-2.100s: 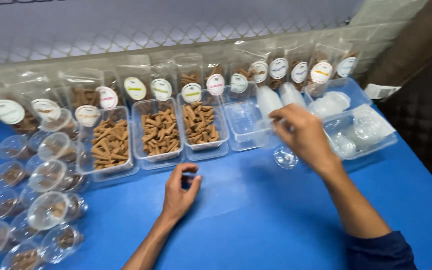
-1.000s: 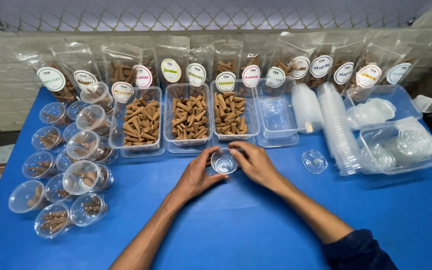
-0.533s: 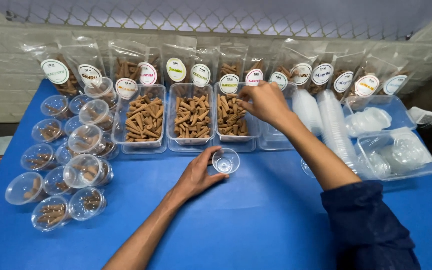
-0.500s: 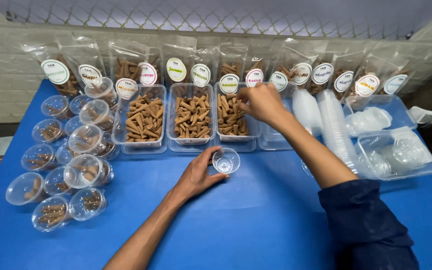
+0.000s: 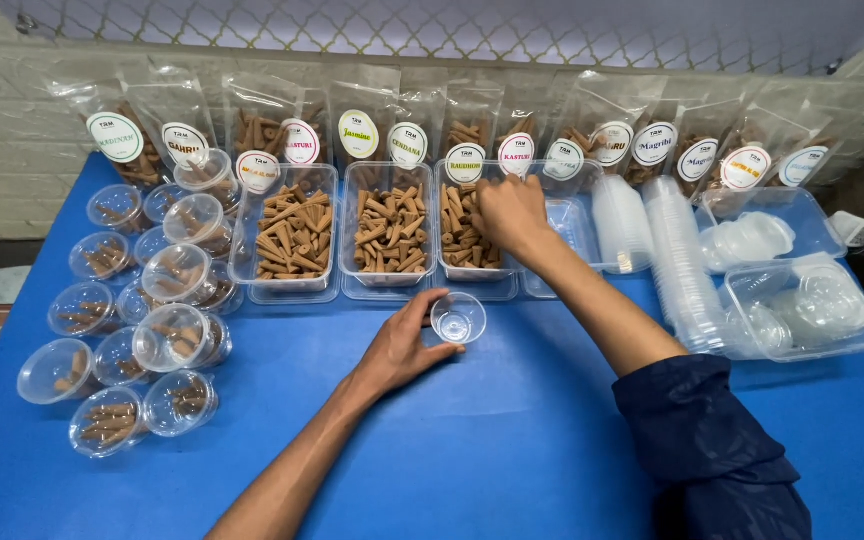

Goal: The person repeatedly picks small cylindrical incense sticks from labeled bulk containers and places them into small clear plastic cups. After filling each cup, they place a lid on top and set the finished unit aside. The process is repeated multiple times with the same type of incense.

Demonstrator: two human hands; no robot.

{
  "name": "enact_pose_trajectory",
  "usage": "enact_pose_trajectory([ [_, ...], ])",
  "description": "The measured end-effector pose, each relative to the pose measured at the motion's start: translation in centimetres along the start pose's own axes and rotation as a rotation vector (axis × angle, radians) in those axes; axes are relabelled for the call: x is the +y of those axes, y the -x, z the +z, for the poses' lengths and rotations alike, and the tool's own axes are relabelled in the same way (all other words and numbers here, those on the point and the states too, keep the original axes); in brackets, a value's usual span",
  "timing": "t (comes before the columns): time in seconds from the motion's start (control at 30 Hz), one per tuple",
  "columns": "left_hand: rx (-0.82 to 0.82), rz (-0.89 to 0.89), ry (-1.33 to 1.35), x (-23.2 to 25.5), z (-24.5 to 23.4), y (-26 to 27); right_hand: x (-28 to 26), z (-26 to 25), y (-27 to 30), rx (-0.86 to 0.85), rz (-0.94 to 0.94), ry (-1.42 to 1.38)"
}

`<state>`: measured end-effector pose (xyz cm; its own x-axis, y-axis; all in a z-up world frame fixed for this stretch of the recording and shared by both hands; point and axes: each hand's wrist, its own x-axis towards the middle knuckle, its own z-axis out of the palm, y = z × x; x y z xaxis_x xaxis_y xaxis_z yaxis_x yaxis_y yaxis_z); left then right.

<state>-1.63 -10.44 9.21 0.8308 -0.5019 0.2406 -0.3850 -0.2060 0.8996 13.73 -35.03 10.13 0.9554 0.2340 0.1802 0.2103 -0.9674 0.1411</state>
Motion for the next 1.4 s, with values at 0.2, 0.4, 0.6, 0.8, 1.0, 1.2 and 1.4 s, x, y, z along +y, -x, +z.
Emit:
enact_pose_trajectory([
  [0.2, 0.000, -0.003, -0.013, -0.3, 0.1, 0.0, -0.4, -1.2, 0.3, -0.092, 0.056, -0.026],
  [0.4, 0.000, -0.014, -0.022, -0.1, 0.0, -0.1, -0.8, -3.5, 0.5, -0.103, 0.086, -0.157],
  [0.6, -0.021, -0.026, -0.040, 0.4, -0.1, 0.1, 1.4, -8.5, 1.8, 0.228, 0.094, -0.569],
  [0.8, -0.036, -0.014, -0.092, 0.8, -0.3, 0.2, -1.2, -17.5, 7.6, 0.406, -0.146, -0.777],
  [1.0, -0.037, 0.030, -0.114, -0.4, 0.1, 0.1, -4.7, -15.1, 11.6, 0.149, -0.307, -0.614],
  [1.2, -0.007, 0.046, -0.119, -0.7, 0.2, 0.3, -6.1, -10.0, 12.4, 0.017, -0.302, -0.334],
  [1.4, -0.006, 0.055, -0.129, -1.4, 0.3, 0.3, -6.9, -5.9, 12.0, 0.077, -0.360, -0.169],
])
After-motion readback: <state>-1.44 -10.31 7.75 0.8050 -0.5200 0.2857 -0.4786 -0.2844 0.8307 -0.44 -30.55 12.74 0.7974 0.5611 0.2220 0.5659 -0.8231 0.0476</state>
